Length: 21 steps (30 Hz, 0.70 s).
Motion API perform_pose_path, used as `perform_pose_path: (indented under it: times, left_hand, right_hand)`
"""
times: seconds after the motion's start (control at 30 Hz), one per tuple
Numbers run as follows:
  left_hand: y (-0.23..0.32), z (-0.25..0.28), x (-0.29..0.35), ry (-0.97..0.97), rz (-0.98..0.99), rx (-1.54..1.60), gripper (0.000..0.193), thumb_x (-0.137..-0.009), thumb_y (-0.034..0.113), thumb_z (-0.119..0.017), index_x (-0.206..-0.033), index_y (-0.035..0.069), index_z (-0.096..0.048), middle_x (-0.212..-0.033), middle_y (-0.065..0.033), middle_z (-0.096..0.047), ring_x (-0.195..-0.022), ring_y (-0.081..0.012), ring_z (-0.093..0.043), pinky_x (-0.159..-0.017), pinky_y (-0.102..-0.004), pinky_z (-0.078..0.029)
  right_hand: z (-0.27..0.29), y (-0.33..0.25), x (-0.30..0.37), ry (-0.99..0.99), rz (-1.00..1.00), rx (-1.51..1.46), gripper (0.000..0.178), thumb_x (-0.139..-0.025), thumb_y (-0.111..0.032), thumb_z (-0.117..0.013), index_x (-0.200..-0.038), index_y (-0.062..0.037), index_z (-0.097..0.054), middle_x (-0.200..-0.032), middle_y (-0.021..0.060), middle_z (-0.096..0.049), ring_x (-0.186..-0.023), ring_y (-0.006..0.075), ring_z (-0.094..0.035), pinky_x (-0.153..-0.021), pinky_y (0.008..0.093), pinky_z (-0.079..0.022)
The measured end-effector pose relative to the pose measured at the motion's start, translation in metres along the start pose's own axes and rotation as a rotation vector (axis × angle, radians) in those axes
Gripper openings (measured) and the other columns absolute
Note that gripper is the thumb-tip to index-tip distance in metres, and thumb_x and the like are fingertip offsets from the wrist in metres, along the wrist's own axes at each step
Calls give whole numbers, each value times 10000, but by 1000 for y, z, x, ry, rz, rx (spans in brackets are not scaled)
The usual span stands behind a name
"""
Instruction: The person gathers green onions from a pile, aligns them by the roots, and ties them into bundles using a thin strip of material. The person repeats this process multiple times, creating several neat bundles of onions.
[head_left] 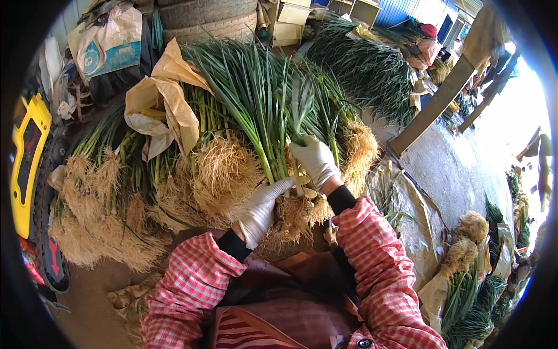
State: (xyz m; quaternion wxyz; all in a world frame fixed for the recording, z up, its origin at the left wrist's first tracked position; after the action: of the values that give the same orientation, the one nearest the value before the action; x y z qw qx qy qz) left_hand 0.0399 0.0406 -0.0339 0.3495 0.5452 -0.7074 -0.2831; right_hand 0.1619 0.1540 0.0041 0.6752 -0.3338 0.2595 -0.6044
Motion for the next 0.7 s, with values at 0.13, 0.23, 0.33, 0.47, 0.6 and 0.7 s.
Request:
perform_pose_path:
  times: [0.13,0.23,0.33,0.47,0.6,0.7]
  left_hand:
    - [-9,-1,2,50,117,84,247,-899,174,-666,-1081,8,-647,-916,-80,-689,-749,-193,-666,-723,-327,-579]
    - [-12,11,-10,12,127,-42,246,-903,150,-647,-1094,-4,-644,-880,-81,-688,-762,-194,-675,-738,-324,-576]
    - [-12,13,-6,-53,153,-8,286,-927,176,-596,-1127,-25,-633,-882,-102,-695,-798,-218,-691,-770,-330,-574]
    - [2,-12,8,-187,155,108,365,-958,224,-539,-1185,-55,-601,-920,-126,-695,-819,-245,-693,-800,-342,-569]
    - [1,-7,9,-183,115,154,400,-963,227,-526,-1220,-75,-578,-924,-127,-689,-830,-239,-692,-809,-344,-565]
    - [5,-10,12,-183,75,144,397,-965,221,-520,-1214,-83,-577,-902,-115,-686,-805,-223,-686,-804,-338,-564]
  right_hand:
    - [-16,-11,4,46,69,264,396,-880,-392,-598,-989,-16,-664,-759,136,-687,-695,252,-674,-689,369,-528]
    - [-27,12,-7,-226,-54,-435,308,-914,-313,-636,-984,-17,-677,-731,57,-667,-576,143,-610,-544,288,-486]
    - [-26,18,-4,-390,-140,-763,273,-909,-305,-682,-954,-36,-685,-741,11,-664,-566,81,-577,-516,237,-453]
    - [-23,8,3,-318,-69,-1007,280,-886,-318,-720,-943,-46,-682,-769,5,-680,-531,52,-531,-490,203,-417]
    - [-12,-2,12,-192,-2,-886,273,-898,-290,-710,-990,-36,-673,-762,3,-675,-516,37,-506,-462,196,-375]
    - [-12,-3,12,-93,6,-853,274,-903,-276,-705,-995,-21,-671,-712,-15,-631,-503,26,-468,-457,204,-360]
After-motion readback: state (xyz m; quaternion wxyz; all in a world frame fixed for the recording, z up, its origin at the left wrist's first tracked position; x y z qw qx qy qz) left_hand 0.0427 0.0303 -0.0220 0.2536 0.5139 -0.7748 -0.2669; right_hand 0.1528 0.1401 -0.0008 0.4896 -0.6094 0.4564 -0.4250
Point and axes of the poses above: each hand's wrist, its own x-axis away from the middle knuckle, its own z-axis out of the back of the hand, y = z × x, the point moved 5 cm from there along -x, towards the middle knuckle
